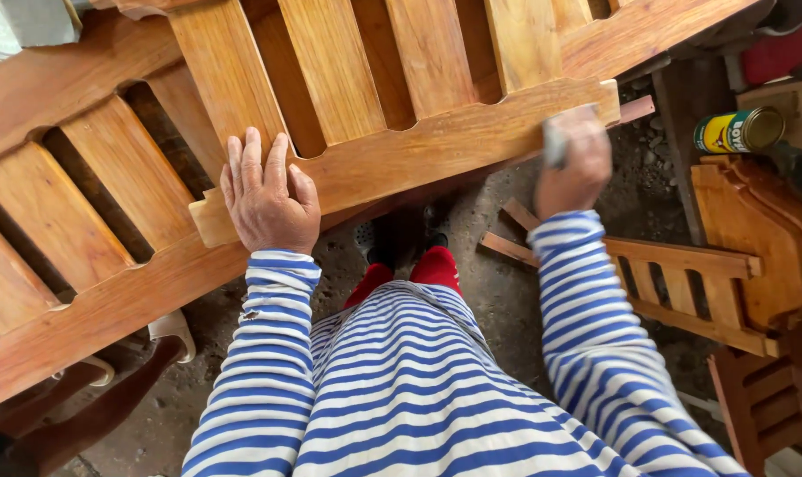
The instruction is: The person sands a wooden chair backrest with a sanding block, moving it along the slats and edges. They flip the piece over to sand the other side and continue smoothing the surface.
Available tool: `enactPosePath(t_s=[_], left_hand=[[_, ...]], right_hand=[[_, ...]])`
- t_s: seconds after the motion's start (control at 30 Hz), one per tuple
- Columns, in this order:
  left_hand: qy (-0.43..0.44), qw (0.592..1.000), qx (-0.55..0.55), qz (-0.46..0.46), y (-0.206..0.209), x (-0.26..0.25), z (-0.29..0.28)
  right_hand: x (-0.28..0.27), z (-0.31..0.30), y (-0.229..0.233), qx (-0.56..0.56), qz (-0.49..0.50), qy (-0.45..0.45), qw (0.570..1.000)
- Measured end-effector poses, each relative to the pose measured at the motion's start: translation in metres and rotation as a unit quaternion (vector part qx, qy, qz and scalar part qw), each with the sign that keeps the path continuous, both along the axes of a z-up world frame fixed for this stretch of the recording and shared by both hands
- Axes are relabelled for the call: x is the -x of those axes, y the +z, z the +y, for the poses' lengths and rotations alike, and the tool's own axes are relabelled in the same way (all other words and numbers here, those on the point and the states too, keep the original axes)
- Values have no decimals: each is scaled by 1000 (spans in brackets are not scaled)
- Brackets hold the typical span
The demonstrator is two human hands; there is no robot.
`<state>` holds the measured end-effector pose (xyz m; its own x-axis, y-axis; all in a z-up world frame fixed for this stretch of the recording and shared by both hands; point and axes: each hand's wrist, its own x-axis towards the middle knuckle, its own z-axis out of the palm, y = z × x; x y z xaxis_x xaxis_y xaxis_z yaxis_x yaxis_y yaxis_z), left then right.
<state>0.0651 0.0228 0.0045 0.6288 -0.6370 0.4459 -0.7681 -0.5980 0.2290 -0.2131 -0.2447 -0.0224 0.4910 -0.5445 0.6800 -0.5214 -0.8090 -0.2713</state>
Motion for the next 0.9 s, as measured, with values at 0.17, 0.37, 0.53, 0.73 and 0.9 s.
enactPosePath(t_s=[0.17, 0.37, 0.53, 0.73, 0.9], left_hand=[[8, 1000, 6, 3, -1, 1, -2], [13, 997, 53, 56, -8, -2, 3], [34, 998, 21, 43, -1, -9, 32], [40, 998, 25, 42, -7, -17, 47], [50, 998, 28, 16, -16, -18, 45]], right_hand=[[20, -48, -13, -18, -30, -31, 999], [-91, 69, 16, -36, 28, 34, 998], [-137, 183, 14, -152, 25, 218, 964], [-74, 76, 26, -87, 91, 139, 982], [13, -39, -17, -18, 129, 3, 991]])
